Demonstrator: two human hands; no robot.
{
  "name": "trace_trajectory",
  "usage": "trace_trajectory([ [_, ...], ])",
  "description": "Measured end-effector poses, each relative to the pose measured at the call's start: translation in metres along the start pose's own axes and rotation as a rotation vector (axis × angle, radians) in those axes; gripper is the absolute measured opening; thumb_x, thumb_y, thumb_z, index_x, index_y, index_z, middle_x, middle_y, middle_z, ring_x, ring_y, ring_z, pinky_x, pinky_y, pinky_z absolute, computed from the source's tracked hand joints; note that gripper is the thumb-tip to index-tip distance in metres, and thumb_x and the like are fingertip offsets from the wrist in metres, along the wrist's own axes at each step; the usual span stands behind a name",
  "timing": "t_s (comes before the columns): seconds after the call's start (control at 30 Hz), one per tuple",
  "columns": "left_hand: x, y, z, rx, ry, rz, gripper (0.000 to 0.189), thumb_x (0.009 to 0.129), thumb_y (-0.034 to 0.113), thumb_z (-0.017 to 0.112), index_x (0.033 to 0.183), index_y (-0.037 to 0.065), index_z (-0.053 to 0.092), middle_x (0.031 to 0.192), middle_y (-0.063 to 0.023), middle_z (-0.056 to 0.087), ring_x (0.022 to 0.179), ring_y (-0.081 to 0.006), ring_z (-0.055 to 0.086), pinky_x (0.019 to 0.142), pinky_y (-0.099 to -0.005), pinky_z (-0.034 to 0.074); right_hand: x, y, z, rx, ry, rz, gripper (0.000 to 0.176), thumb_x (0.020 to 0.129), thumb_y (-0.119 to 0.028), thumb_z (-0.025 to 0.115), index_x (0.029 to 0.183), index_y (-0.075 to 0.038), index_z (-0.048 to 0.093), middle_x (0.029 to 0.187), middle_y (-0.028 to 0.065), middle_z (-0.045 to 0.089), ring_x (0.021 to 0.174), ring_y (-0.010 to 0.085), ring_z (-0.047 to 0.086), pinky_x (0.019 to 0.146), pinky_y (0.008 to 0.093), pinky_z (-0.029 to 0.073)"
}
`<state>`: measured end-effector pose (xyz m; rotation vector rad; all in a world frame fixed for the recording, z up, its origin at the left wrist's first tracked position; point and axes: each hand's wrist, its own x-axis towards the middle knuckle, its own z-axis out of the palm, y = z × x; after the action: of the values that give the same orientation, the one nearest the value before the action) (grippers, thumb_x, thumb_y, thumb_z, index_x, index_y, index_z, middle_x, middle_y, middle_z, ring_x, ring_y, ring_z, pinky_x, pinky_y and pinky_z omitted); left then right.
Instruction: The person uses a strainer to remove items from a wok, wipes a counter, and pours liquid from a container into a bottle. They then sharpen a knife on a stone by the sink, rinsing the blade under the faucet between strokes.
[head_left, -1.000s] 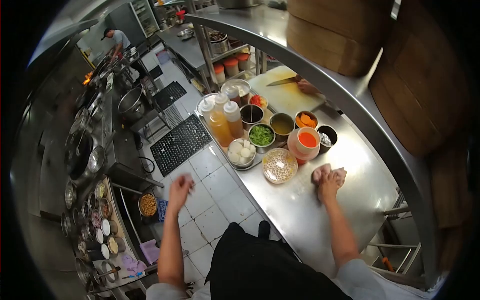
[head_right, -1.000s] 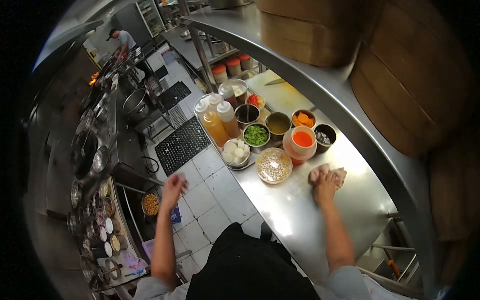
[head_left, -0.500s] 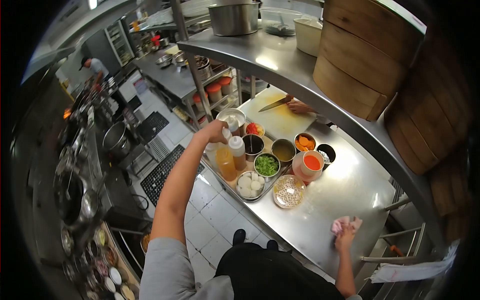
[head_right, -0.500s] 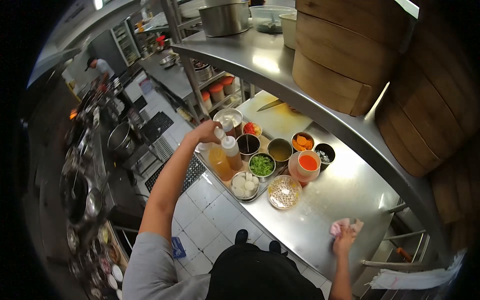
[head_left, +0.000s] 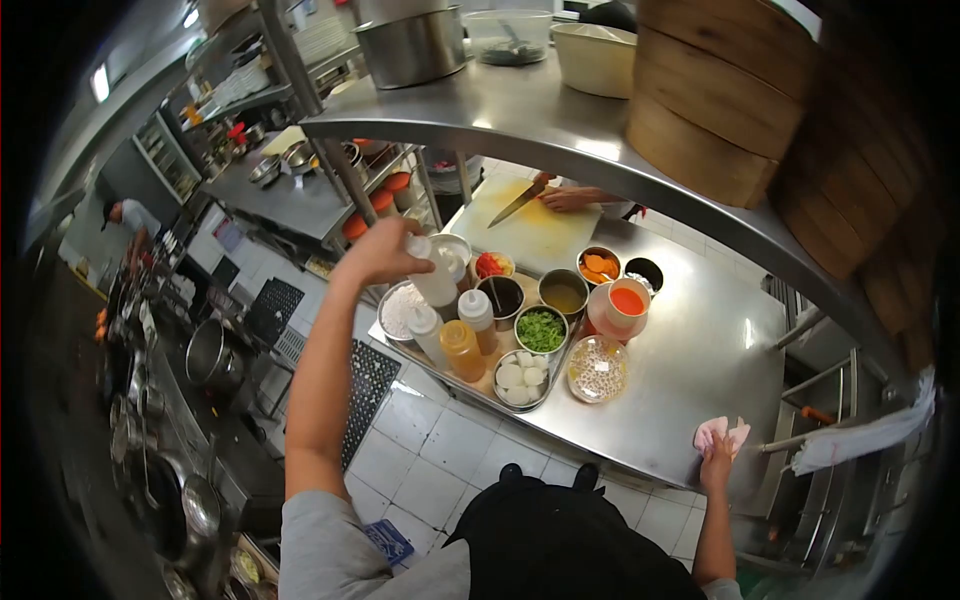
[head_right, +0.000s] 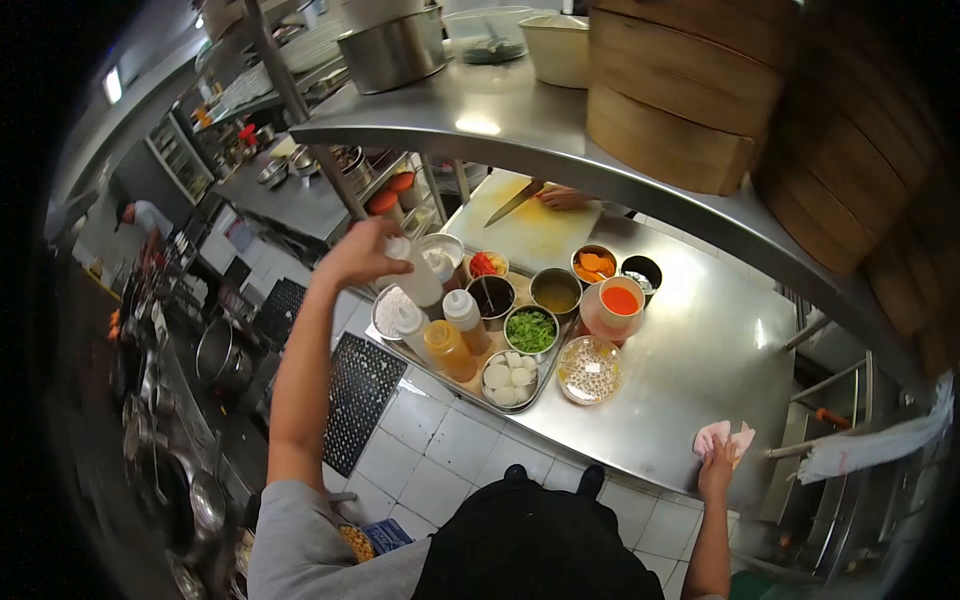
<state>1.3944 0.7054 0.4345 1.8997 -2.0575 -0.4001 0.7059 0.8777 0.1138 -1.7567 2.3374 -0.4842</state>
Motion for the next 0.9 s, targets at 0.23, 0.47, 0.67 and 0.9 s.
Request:
trace_trajectory([
  [0.23,-0.036,0.052,-0.078,-0.098,0.344,0.203,0.049,0.064,0.025,0.081,0.099,-0.006,0.065,0.088,-0.0149,0.063,0.078,-0.0234,0.062,0.072,-0.0333,0.05,0.0,0.017,-0.013,0.076,0.039,-0.13,0.043,0.08,0.002,0.059,0.123,-0.006,0.059,0.143,0.0241,0.042,0.129,0.0424,0.042,0.111,0.0447,0.031],
  [0.47,-0.082,0.152,-0.072,-0.108,0.361,0.34,0.047,0.065,0.025,0.078,0.097,-0.002,0.06,0.092,-0.0073,0.057,0.088,-0.0185,0.056,0.081,-0.0308,0.045,0.026,0.067,-0.026,-0.223,0.188,-0.026,0.043,0.086,-0.017,0.06,0.127,-0.006,0.053,0.139,0.0213,0.045,0.125,0.0373,0.045,0.105,0.0447,0.037],
  [0.67,-0.108,0.244,0.008,-0.09,0.204,0.57,0.055,0.061,0.026,0.082,0.102,-0.001,0.06,0.099,-0.0149,0.059,0.092,-0.0291,0.058,0.08,-0.0373,0.047,-0.016,-0.095,-0.085,0.719,-0.207,-0.333,0.095,0.077,-0.037,0.078,0.151,-0.009,0.025,0.155,0.0205,0.023,0.143,0.0348,0.025,0.116,0.044,0.023],
  [0.9,-0.095,0.378,0.127,-0.124,-0.447,0.863,0.049,0.074,0.021,0.078,0.115,0.0,0.061,0.125,-0.0194,0.057,0.112,-0.032,0.056,0.093,-0.0416,0.047,-0.033,-0.146,-0.114,0.976,-0.166,-0.694,0.103,0.066,-0.037,0.086,0.146,-0.007,0.029,0.139,0.0199,0.045,0.126,0.035,0.048,0.105,0.0438,0.039],
])
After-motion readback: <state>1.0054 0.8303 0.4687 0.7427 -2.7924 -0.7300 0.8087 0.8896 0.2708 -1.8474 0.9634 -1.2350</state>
